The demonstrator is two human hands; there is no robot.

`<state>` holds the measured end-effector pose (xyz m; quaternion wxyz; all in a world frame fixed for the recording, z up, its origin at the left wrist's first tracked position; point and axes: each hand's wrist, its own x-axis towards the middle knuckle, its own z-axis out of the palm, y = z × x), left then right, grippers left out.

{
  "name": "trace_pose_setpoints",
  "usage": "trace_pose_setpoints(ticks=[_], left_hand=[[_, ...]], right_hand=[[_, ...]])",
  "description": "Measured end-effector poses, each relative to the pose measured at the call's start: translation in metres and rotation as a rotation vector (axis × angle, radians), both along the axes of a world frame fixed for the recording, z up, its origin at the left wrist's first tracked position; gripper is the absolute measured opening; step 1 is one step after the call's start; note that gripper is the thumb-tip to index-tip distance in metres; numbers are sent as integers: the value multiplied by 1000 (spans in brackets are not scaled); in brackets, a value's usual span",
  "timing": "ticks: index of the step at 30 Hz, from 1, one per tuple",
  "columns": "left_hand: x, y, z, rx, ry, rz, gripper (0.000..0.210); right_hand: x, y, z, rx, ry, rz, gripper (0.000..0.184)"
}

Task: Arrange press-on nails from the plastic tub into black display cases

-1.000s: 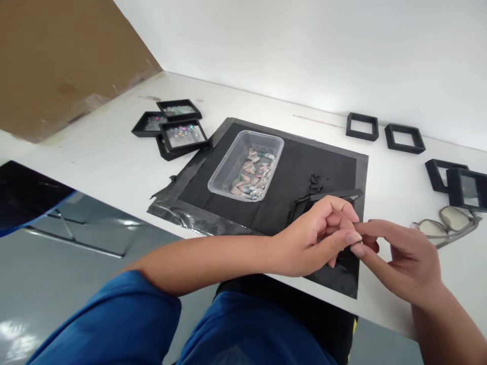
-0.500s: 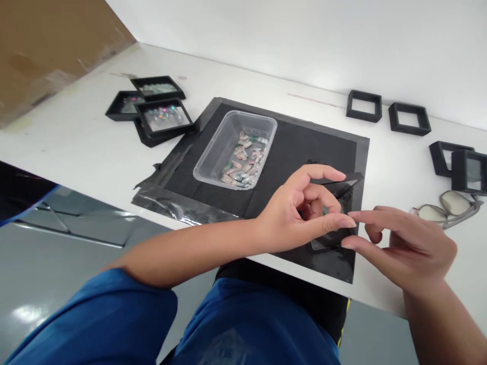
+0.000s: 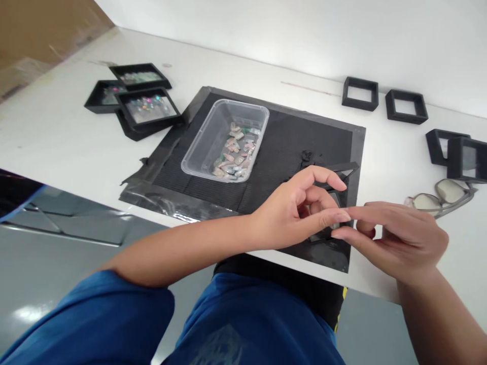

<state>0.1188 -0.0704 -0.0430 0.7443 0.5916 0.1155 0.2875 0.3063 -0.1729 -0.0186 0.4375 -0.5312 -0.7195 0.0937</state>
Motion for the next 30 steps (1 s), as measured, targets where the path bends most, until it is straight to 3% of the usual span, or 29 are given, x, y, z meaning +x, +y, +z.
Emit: trace_pose_setpoints(ticks=[10,14,22,27,30], left_hand=[[-4,4,-4,-13,-44,-109,41],[-4,7,-3,4,-74,-134,39],[1,7,-3,-8,-70,-52,63],[2,7,0,76,-141,33,49],[0,9,2,253,-153,104,36]], right_hand=[[2,0,7,-6,31,128,25],[4,-1,5,-29,27,167,24],[5,-3,3,-87,48,126,17],[5,-1,-1,-56,46,101,20],[5,0,-2,-36,60,42,15]])
